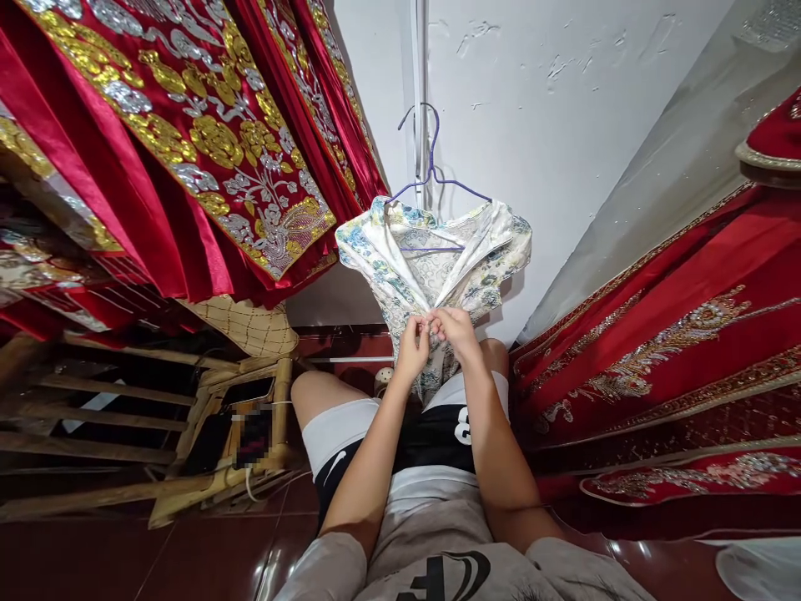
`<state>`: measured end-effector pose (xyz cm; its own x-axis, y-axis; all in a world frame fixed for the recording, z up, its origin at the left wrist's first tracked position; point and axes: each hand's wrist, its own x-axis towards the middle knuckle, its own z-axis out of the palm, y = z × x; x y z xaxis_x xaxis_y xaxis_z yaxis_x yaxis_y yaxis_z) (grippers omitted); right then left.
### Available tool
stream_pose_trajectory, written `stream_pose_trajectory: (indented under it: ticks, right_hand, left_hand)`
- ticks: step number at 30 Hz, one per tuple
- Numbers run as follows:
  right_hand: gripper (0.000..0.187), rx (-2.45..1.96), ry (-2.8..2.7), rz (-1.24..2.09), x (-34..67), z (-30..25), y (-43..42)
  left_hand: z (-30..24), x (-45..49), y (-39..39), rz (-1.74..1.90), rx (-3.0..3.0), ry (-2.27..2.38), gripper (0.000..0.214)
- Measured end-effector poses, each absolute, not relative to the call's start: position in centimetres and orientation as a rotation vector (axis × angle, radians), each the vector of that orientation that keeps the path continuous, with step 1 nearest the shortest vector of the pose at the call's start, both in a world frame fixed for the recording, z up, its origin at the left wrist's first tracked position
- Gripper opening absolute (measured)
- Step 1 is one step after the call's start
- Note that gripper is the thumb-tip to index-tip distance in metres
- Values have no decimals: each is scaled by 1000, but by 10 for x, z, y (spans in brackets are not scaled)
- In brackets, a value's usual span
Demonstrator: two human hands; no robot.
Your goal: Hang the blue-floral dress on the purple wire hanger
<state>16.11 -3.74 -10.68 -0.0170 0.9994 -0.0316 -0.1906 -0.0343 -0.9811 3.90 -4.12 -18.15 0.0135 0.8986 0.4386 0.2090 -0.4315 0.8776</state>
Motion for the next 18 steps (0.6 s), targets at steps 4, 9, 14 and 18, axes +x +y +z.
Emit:
stream_pose_trajectory:
  ticks: [4, 9, 14, 18]
  right_hand:
    - [20, -1017, -1045, 1203, 167, -43, -1]
    - [17, -980, -1109, 1050, 162, 34, 49]
    - [21, -937, -1248, 1043, 166, 42, 43]
    - [25, -906, -1354, 1044, 176, 33, 31]
  left_hand:
    - [-189, 42, -41, 1421, 1794, 1256, 9]
    - [-194, 47, -41, 1387, 1888, 1294, 8]
    - [-139, 44, -23, 1320, 2096, 1097, 7]
    - [-43, 38, 12, 1798, 2028, 1024, 26]
